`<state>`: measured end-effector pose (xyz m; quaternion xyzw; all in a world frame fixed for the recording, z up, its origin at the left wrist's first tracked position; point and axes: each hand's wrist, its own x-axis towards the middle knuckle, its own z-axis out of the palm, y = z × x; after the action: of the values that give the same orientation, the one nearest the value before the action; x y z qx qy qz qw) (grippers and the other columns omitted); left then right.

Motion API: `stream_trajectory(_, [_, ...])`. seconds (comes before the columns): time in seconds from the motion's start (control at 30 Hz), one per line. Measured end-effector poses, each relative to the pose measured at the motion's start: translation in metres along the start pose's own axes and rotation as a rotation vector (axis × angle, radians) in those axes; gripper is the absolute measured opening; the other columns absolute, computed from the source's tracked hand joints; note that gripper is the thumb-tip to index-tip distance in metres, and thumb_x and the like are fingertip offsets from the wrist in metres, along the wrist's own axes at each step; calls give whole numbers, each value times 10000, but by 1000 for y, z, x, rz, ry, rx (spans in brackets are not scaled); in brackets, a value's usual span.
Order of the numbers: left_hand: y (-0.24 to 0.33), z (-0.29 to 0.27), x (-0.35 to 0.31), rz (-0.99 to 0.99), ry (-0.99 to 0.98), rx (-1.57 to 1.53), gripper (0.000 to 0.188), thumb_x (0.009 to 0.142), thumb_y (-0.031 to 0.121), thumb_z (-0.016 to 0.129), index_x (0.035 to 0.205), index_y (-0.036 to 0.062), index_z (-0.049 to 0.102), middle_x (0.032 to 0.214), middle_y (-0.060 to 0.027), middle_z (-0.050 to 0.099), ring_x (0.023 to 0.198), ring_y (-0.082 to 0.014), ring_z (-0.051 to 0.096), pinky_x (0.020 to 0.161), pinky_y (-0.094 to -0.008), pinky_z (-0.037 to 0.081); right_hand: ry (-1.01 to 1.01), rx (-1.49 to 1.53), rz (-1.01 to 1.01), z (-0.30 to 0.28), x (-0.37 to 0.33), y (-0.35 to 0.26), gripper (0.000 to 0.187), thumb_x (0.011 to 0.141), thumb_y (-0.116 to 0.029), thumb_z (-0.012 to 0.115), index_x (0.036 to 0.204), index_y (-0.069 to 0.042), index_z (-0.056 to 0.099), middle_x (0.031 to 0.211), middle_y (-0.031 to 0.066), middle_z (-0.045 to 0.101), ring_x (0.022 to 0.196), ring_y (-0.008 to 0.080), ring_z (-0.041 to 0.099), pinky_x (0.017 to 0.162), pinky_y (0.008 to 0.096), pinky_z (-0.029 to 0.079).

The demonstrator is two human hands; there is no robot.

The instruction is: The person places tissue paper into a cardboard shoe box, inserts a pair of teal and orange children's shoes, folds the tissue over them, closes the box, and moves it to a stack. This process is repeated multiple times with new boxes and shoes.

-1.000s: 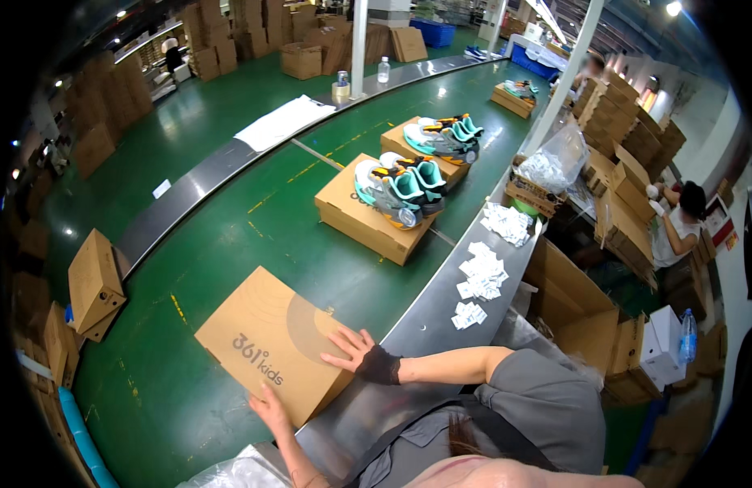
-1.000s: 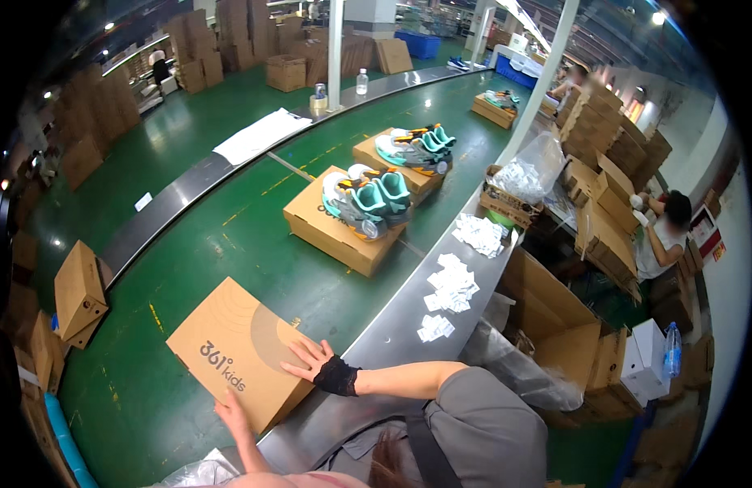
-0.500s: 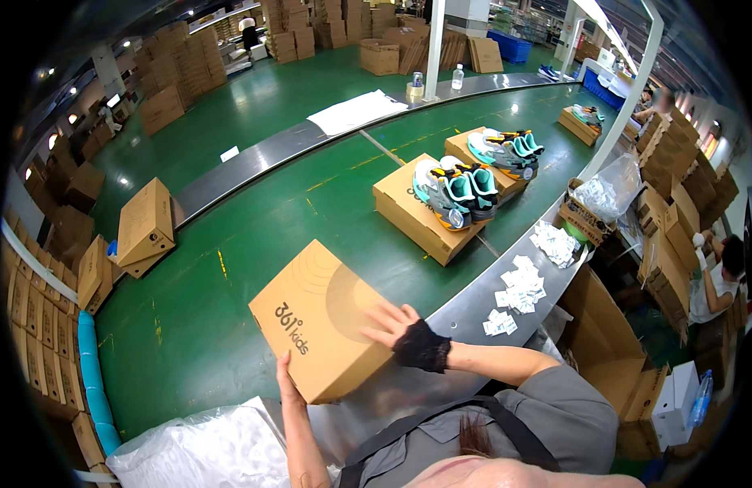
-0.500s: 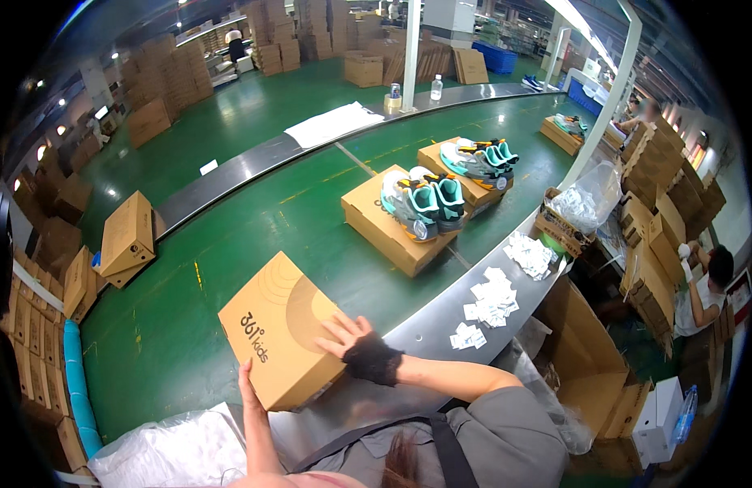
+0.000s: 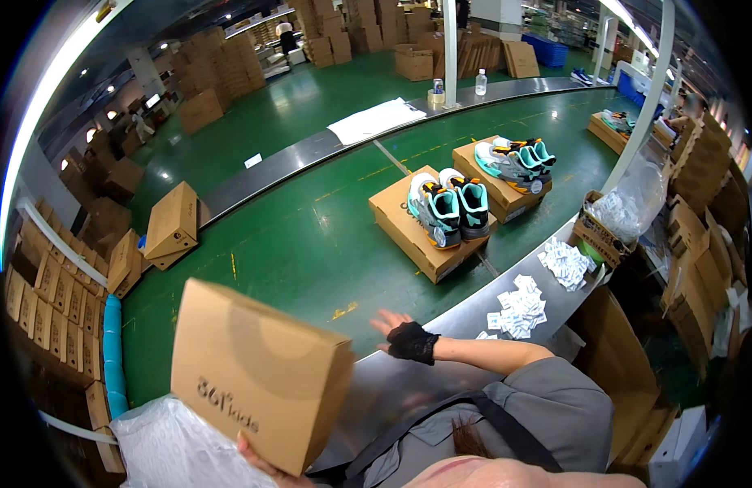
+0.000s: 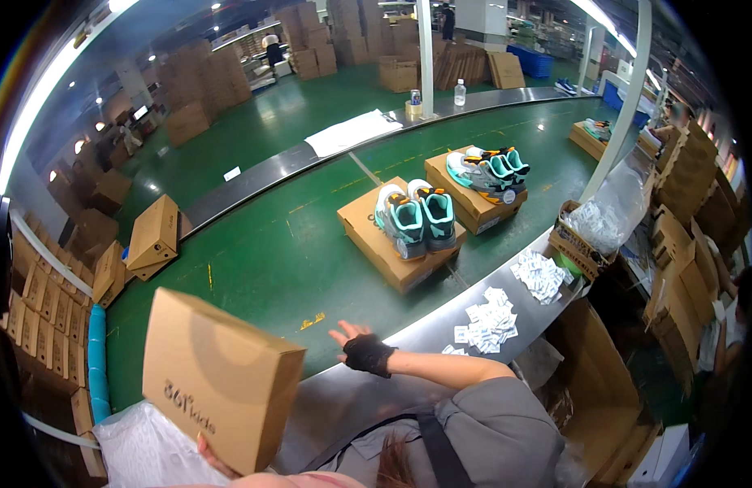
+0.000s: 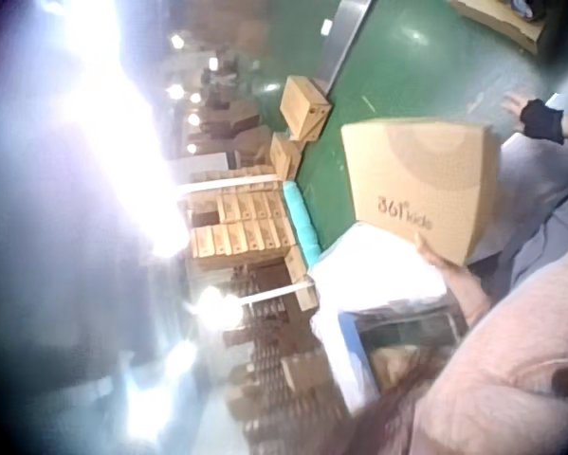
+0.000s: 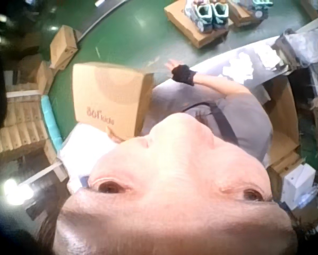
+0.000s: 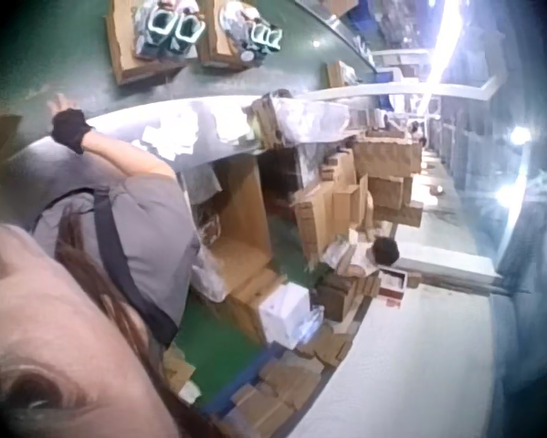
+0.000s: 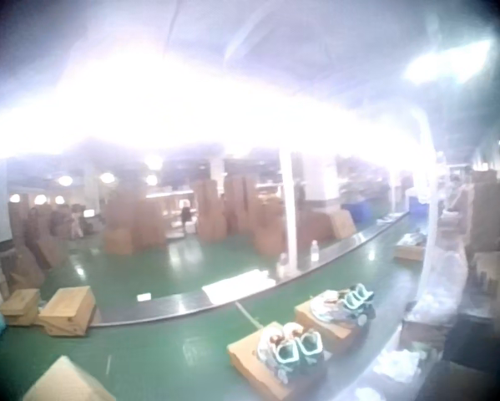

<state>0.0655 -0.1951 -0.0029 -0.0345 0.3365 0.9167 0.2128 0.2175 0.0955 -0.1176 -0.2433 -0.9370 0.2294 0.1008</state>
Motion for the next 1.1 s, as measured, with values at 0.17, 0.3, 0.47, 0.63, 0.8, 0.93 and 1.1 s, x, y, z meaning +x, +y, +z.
stream_trajectory(0.17, [39, -58, -76, 348, -41, 182, 499, 871, 416, 368, 1228, 72, 428, 1277, -103, 432, 1106, -274, 458, 904, -419, 398, -183, 30, -21, 27, 6, 27, 556, 788, -357, 548, 1242, -69, 410, 1290, 228, 364, 1147, 372, 416, 907, 495, 349])
stream_trajectory(0.3, [47, -49, -171, 532, 266, 115, 473, 898, 381, 342, 1213, 45, 450, 1217, -117, 485, 1088, -262, 478, 912, -393, 396, 26, 15, -293, 72, -7, 79, 494, 756, -354, 536, 1119, -24, 483, 1076, 161, 532, 1007, 322, 504, 805, 474, 391])
stream_trajectory(0.47, [56, -51, -312, 975, 728, 258, 414, 894, 384, 375, 1117, 61, 507, 1080, -67, 553, 984, -182, 522, 833, -324, 433, -190, -84, -360, 73, -19, 70, 463, 778, -291, 579, 1111, 18, 489, 1027, 212, 545, 975, 369, 499, 825, 433, 401])
stream_trajectory(0.63, [25, -59, -420, 1160, 873, 202, 406, 877, 355, 383, 1135, 61, 492, 1087, -72, 545, 991, -198, 527, 806, -328, 453, -174, -22, -345, 73, -26, 76, 498, 822, -316, 538, 1186, 16, 460, 1158, 216, 492, 1062, 360, 473, 902, 408, 374])
stream_trajectory(0.8, [-20, -59, -469, 1210, 1236, 16, 528, 806, 452, 426, 1199, 101, 449, 1160, -76, 488, 1042, -235, 492, 832, -404, 434, -228, -69, -349, 74, -14, 82, 499, 845, -326, 505, 1212, 4, 434, 1176, 209, 484, 1085, 350, 455, 922, 424, 351])
stream_trajectory(0.93, [-65, -81, -489, 1136, 1526, -308, 696, 708, 584, 463, 1258, 165, 384, 1269, -106, 363, 1127, -281, 388, 855, -499, 382, -246, -112, -363, 66, -16, 70, 501, 857, -331, 485, 1232, -5, 414, 1187, 206, 481, 1096, 350, 447, 926, 440, 339])
stream_trajectory(1.1, [-111, -125, -490, 1005, 1676, -386, 947, 614, 692, 479, 1360, 168, 222, 1389, -144, 171, 1260, -349, 176, 1003, -559, 120, -184, -85, -382, 70, -20, 77, 500, 854, -339, 485, 1220, -3, 428, 1165, 209, 500, 1073, 356, 463, 914, 443, 345])
